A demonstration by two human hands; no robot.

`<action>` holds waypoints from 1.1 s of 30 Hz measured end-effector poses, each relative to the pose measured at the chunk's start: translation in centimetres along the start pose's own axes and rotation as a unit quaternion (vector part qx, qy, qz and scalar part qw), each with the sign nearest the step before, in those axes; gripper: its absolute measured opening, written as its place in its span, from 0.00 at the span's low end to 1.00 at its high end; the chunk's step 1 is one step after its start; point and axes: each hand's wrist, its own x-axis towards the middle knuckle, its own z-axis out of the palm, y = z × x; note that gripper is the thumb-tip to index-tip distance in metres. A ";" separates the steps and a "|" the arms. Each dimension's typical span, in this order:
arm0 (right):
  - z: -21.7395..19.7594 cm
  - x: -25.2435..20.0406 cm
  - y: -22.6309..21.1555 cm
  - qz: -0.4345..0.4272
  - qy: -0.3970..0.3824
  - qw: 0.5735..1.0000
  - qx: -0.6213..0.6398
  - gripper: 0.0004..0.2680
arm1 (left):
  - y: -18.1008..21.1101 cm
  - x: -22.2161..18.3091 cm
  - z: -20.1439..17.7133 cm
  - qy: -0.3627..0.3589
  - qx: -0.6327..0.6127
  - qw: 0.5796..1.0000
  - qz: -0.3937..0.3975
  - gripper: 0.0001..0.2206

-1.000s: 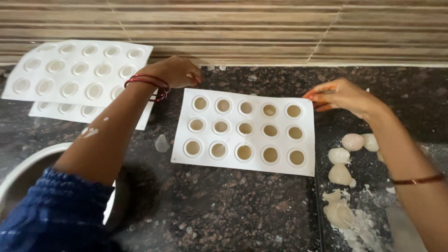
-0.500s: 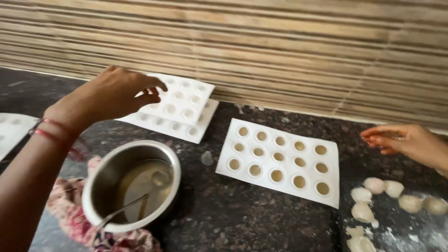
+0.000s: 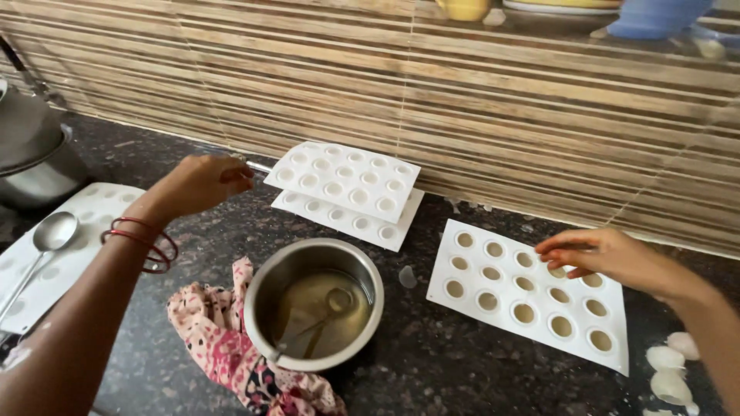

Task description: The recorder uses a spoon to carefully fill several white silicone molds with a liquid from a metal pot.

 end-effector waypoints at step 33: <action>7.7 12.3 -17.0 -0.130 0.167 0.934 0.288 0.27 | 0.1 11.5 5.2 0.147 -0.247 0.955 -0.073 0.15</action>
